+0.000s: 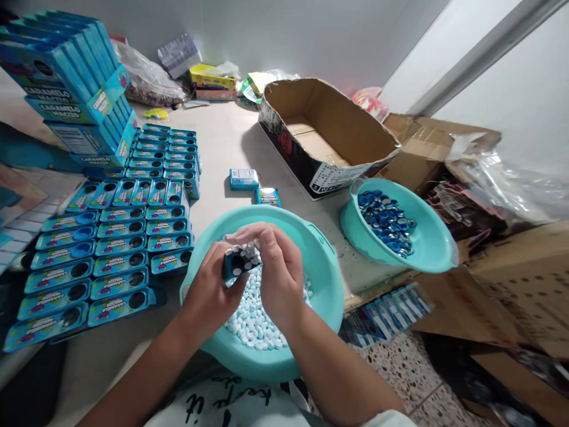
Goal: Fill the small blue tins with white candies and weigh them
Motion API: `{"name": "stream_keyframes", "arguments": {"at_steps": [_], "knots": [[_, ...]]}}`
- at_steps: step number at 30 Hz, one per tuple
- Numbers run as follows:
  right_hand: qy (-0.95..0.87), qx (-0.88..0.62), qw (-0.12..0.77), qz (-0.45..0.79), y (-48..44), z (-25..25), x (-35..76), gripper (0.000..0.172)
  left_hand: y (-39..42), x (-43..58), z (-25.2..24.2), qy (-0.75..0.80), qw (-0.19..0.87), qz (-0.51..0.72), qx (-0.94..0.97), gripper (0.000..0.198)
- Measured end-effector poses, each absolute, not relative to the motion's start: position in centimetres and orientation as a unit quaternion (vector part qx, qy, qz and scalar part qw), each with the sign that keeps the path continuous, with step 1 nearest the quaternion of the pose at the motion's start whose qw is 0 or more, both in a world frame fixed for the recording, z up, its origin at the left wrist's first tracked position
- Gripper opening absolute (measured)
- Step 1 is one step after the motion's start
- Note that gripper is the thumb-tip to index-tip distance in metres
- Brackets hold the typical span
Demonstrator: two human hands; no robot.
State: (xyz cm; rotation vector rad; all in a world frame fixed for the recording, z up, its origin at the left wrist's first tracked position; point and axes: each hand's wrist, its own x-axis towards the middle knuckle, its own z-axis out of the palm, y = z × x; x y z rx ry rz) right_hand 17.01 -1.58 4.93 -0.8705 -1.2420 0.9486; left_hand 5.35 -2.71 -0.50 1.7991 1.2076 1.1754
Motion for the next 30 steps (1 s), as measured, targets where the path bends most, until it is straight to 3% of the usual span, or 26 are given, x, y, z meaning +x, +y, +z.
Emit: {"name": "stream_keyframes", "arguments": {"at_steps": [4, 10, 13, 19, 24, 30], "knots": [[-0.578, -0.441, 0.597, 0.338, -1.4, 5.7, 18.2, 0.032, -2.8, 5.3, -0.6, 0.469, 0.341, 0.466, 0.668, 0.051], [-0.717, -0.591, 0.326, 0.175, -0.9, 6.5, 19.9, 0.023, -3.1, 5.4, -0.4, 0.494, 0.334, 0.496, 0.631, 0.05], [-0.741, -0.6, 0.263, 0.147, -1.0, 6.3, 20.0, 0.025, -3.1, 5.4, -0.4, 0.497, 0.33, 0.5, 0.627, 0.052], [-0.765, -0.576, 0.267, 0.103, -1.6, 6.0, 19.6, 0.025, -2.7, 5.4, -0.5, 0.5, 0.327, 0.49, 0.634, 0.053], [-0.784, -0.544, 0.284, 0.091, -2.0, 6.0, 19.2, 0.023, -2.7, 5.4, -0.3, 0.498, 0.322, 0.481, 0.646, 0.04], [-0.776, -0.537, 0.311, 0.116, -1.8, 5.9, 19.1, 0.019, -2.7, 5.3, -0.6, 0.502, 0.322, 0.48, 0.643, 0.048]]}}
